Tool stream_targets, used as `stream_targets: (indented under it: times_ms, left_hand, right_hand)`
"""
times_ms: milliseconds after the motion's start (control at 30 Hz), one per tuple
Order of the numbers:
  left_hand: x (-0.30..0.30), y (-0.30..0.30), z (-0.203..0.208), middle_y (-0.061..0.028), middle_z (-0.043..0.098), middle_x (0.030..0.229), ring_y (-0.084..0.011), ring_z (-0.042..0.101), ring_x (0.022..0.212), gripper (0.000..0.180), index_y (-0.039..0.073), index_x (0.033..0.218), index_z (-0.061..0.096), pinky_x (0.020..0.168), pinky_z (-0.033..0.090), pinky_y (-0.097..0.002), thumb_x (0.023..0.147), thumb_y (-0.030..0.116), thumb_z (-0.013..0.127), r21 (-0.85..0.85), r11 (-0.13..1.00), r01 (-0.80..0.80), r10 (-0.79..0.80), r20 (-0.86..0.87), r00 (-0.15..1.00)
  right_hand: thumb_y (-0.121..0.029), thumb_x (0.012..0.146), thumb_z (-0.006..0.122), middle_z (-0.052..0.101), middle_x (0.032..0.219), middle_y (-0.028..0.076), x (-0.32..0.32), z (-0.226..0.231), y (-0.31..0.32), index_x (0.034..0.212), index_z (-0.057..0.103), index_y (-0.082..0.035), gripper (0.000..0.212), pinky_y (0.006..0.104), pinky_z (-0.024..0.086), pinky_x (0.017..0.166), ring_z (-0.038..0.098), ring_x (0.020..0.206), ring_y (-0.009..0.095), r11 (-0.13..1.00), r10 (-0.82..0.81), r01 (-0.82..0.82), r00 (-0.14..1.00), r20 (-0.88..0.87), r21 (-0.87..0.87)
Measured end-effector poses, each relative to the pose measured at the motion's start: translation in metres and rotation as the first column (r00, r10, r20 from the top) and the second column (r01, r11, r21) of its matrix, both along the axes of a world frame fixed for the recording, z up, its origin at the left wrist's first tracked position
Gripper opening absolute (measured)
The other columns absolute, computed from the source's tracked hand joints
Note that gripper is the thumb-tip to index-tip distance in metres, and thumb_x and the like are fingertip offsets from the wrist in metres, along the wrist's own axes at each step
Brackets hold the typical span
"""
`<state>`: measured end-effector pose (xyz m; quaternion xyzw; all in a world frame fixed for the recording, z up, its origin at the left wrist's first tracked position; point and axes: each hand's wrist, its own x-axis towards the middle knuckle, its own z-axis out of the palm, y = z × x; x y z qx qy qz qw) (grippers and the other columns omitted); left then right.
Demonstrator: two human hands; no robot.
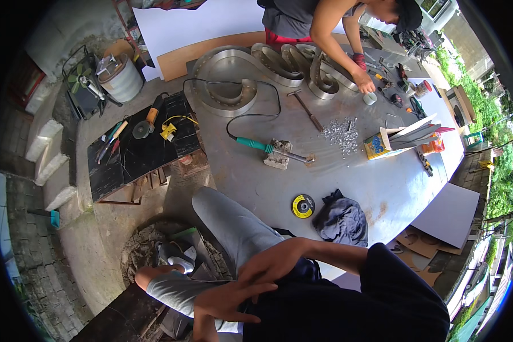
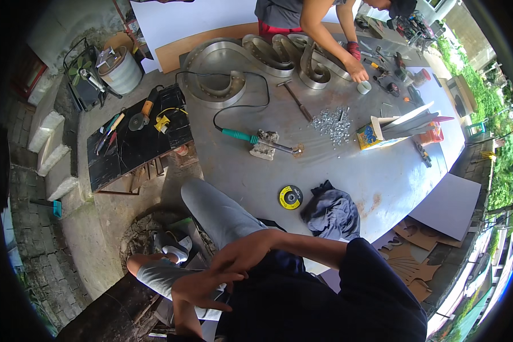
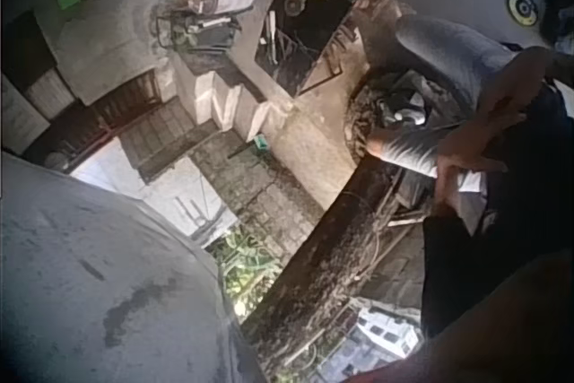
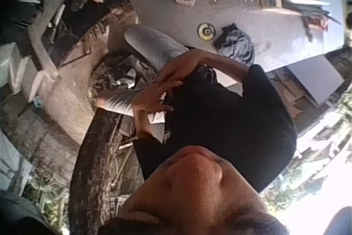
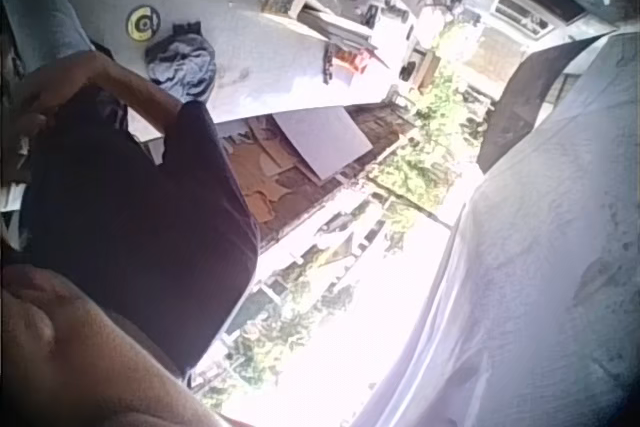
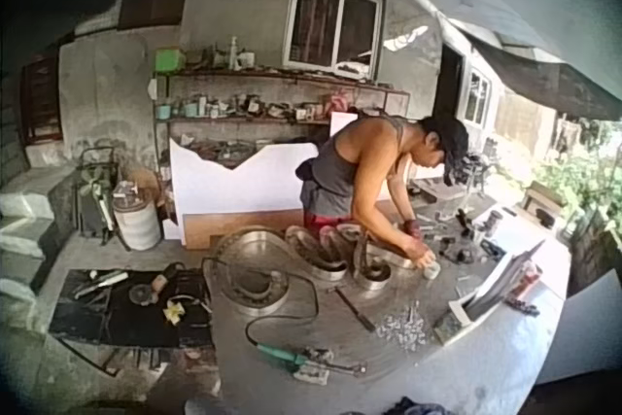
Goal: Assembling and soldering components of a metal sign at a workshop table.
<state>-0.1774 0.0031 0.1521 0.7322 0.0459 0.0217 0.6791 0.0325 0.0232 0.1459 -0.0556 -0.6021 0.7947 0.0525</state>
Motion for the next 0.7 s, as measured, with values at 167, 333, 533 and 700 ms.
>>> stream_targets:
  times_ms: [167,333,533,700]
  left_hand:
    - [-0.001,0.001,0.013,-0.0114,0.057,0.079,-0.0259,0.06,0.068,0.078,0.015,0.142,0.024,0.062,0.047,-0.0333,0.079,0.031,0.068,0.031,0.999,-0.036,0.035,0.033,0.999]
    - [0.003,0.007,0.02,-0.0124,0.056,0.065,-0.0286,0.06,0.06,0.079,0.016,0.144,0.017,0.057,0.047,-0.0336,0.082,0.031,0.065,0.087,0.993,0.079,-0.082,0.024,0.996]
    - [0.008,0.01,0.019,-0.0122,0.056,0.066,-0.0281,0.059,0.057,0.075,0.019,0.144,0.019,0.058,0.047,-0.0348,0.083,0.03,0.062,0.041,0.991,0.127,-0.128,0.013,0.992]
    - [0.011,0.009,0.028,-0.018,0.057,0.084,-0.0305,0.059,0.066,0.073,0.025,0.144,0.019,0.063,0.047,-0.037,0.084,0.03,0.061,0.141,0.977,0.16,-0.173,0.085,0.981]
  right_hand:
    - [-0.016,0.087,0.054,0.063,0.092,0.011,-0.004,-0.001,-0.004,0.11,0.056,0.004,0.03,0.0252,0.048,0.063,0.06,0.08,0.013,0.995,0.006,-0.003,1.0,-0.031,0.097]
    - [-0.016,0.09,0.051,0.064,0.096,0.014,-0.001,0.013,-0.003,0.114,0.054,0.005,0.033,0.0303,0.044,0.078,0.059,0.086,0.018,0.999,-0.012,0.009,0.998,-0.06,-0.041]
    - [-0.019,0.094,0.045,0.057,0.079,0.017,0.005,0.025,0.004,0.112,0.049,0.007,0.032,0.034,0.04,0.065,0.053,0.071,0.022,0.994,-0.007,0.017,0.995,-0.102,0.105]
    - [-0.019,0.094,0.045,0.052,0.075,0.019,-0.001,0.024,0.01,0.101,0.048,0.006,0.027,0.0355,0.039,0.063,0.052,0.069,0.026,0.987,0.116,-0.1,0.984,-0.132,0.125]
